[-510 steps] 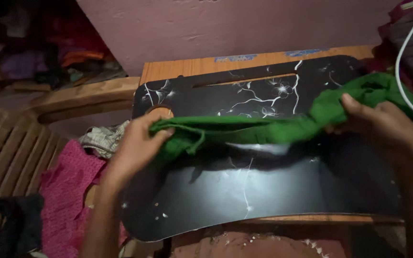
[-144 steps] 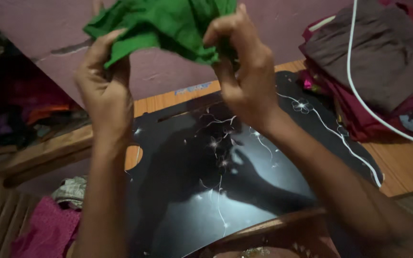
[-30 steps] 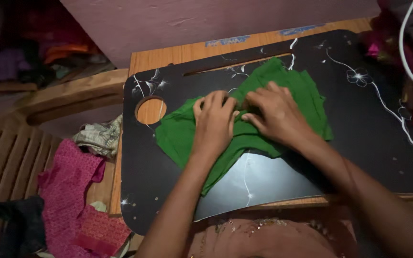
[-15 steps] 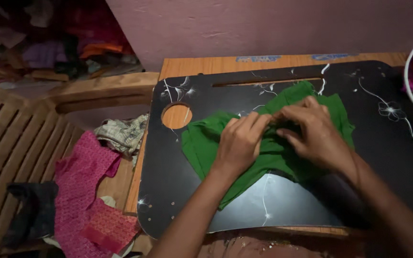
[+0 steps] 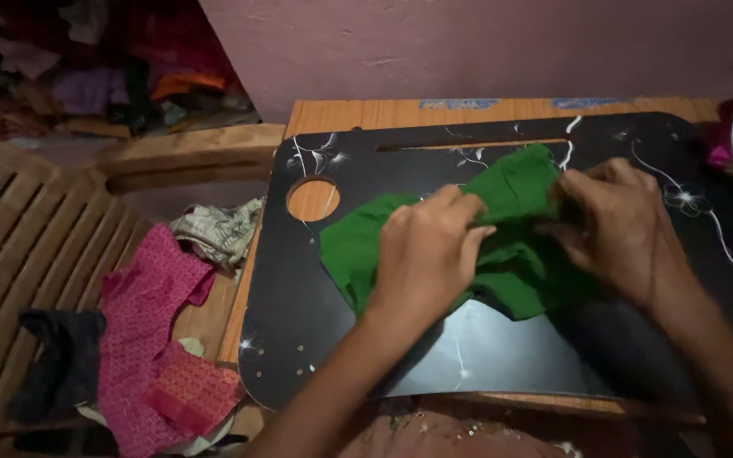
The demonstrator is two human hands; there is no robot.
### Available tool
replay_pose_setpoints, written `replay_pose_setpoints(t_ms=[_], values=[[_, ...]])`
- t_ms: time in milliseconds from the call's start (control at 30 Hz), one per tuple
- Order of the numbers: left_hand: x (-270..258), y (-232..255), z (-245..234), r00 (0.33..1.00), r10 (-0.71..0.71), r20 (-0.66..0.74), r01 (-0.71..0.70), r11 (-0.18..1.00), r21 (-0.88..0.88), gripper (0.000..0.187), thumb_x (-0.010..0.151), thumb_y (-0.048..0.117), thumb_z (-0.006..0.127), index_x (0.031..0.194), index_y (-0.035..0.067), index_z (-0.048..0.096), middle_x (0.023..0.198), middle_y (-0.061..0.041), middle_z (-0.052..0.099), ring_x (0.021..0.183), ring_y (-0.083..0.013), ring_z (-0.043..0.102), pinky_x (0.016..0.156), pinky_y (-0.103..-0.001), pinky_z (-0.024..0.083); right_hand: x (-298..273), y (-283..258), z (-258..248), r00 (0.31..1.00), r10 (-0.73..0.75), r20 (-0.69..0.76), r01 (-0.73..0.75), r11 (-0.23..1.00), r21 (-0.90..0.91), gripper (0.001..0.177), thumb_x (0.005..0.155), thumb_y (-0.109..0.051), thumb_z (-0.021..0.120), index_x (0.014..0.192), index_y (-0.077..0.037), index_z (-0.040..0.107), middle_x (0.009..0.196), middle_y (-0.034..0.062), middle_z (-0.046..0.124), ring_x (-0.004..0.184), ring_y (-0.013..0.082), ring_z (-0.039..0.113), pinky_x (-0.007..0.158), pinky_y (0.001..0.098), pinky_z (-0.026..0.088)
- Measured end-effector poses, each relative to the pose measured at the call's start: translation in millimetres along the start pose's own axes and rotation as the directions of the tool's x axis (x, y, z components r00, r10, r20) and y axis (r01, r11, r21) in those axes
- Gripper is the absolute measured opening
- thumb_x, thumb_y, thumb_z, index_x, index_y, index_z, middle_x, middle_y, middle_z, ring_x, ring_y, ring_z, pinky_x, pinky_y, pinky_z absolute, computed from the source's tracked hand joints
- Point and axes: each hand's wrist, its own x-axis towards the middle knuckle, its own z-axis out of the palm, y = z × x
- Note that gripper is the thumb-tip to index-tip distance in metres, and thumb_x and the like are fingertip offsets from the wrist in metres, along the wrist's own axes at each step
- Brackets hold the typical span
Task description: The person folds a green cloth and then a pink patterned garment by hand on a small floral-decorated table.
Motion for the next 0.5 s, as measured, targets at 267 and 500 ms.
replay_pose_setpoints(t_ms=[267, 500], values=[[3.9, -17.1, -33.1, 0.966, -0.236, 0.102, 0.257, 0.897, -0.360, 0.021, 0.096, 0.018, 0.072, 0.108, 0.000, 0.068, 0.095, -0.014, 0.075, 0.085, -0.0200, 0.075, 0.081, -0.034, 0.056, -3.5, 43.2, -28.9, 0.998, 0.047, 0.051, -0.038, 0.986, -0.160, 0.026, 0.078, -0.026, 0.088, 0.097, -0.012, 0.077, 0.085, 0.0036, 0.074, 0.092, 0.0261, 0.060, 0.089, 0.0432, 0.050], [9.1, -89.0, -13.5, 0.894, -0.261, 0.365, 0.447, 0.596, -0.668, 0.025, 0.093, 0.016, 0.073, 0.109, -0.003, 0.070, 0.096, -0.003, 0.072, 0.090, -0.0102, 0.065, 0.081, -0.028, 0.054, 28.8, 85.2, -0.3, 0.963, 0.190, 0.192, -0.265, 0.800, 0.538, 0.030, 0.092, -0.029, 0.076, 0.113, -0.008, 0.074, 0.099, 0.0083, 0.075, 0.091, 0.0188, 0.073, 0.084, 0.0355, 0.059]])
